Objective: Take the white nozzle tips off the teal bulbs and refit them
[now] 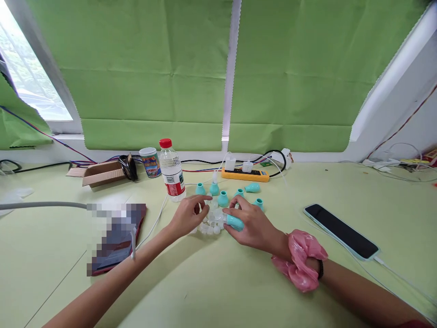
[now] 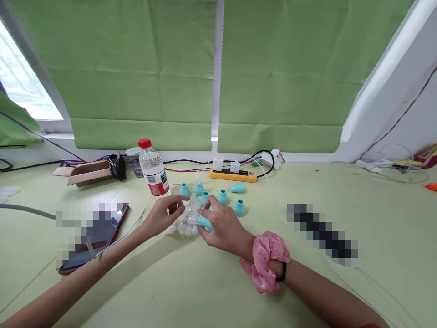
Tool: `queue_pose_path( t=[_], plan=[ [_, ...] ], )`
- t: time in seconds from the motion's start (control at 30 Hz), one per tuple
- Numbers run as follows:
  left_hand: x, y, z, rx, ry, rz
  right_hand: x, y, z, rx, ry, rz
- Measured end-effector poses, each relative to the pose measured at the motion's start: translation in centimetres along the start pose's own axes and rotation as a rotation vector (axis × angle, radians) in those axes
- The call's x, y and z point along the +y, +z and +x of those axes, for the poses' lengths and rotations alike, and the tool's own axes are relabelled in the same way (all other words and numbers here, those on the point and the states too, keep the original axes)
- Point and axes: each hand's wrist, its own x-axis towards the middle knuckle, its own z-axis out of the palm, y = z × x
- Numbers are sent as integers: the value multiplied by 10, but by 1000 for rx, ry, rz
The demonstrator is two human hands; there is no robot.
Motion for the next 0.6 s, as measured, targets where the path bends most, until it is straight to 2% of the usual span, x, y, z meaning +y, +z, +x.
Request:
queue_pose_path(
  t=[0.1, 0.2, 0.47, 0.53, 0.6],
  plan=[
    [21, -5, -7, -49, 211, 29, -1, -3, 0, -55, 44, -23],
    [30, -3, -12, -37, 317, 136, -1, -4, 1, -70, 38, -21],
    [19, 17, -16, 202, 625, 427, -5, 2, -2, 5, 18, -14],
    [18, 19, -18, 228, 663, 464, -5, 4, -3, 30, 3, -53],
    [17, 17, -16, 213, 640, 427, -5, 6, -4, 46, -13, -106]
  ],
)
